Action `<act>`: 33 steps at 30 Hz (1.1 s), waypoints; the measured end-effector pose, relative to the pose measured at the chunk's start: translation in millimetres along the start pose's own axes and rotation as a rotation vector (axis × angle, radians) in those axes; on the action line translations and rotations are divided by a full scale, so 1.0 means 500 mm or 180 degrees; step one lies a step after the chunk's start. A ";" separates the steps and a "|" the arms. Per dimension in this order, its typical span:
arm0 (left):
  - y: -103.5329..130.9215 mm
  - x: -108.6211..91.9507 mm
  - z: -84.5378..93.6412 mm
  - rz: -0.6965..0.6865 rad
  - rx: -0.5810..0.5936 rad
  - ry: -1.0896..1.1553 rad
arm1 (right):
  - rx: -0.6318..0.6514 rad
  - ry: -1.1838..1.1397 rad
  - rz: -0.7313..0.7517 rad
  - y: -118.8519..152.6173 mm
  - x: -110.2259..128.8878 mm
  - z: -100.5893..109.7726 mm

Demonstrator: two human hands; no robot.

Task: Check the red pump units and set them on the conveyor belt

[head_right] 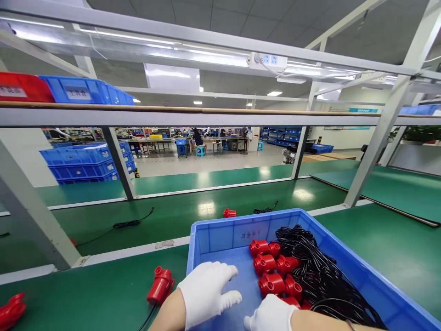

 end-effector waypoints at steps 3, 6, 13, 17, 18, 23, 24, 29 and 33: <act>0.003 0.005 0.010 0.0034 -0.0158 0.0264 | -0.0532 -0.0379 -0.0201 0.015 -0.044 0.077; 0.001 0.021 0.026 0.0179 -0.0403 0.1046 | -0.1352 -0.1415 -0.0570 0.058 -0.101 0.198; -0.005 0.039 0.082 -0.0076 -0.1065 0.3602 | -0.2266 -0.3375 -0.0751 0.106 -0.125 0.330; -0.006 0.040 0.093 -0.0150 -0.1180 0.4468 | -0.2534 -0.3944 -0.0367 0.088 -0.113 0.318; -0.007 0.036 0.092 -0.0178 -0.1124 0.4650 | -0.2634 -0.3900 -0.0358 0.088 -0.113 0.314; -0.005 0.015 0.095 -0.0482 -0.1028 0.5276 | -0.2715 -0.3438 -0.0545 0.086 -0.098 0.292; -0.003 0.015 0.097 -0.0481 -0.1075 0.5317 | -0.2641 -0.3389 -0.0545 0.084 -0.090 0.289; 0.000 0.013 0.100 -0.0549 -0.1133 0.5642 | -0.2579 -0.3044 -0.0670 0.087 -0.072 0.285; -0.009 0.010 0.093 -0.0526 -0.0950 0.6120 | -0.2733 -0.2587 -0.0690 0.096 -0.065 0.269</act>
Point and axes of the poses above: each hand's wrist, its own y-axis away from the middle knuckle, its own z-axis out of the back of the hand, x = y × z, the point moved 9 cm from there along -y, towards the middle knuckle, and after that the axes turned 12 degrees about -y, right-handed, at the moved point
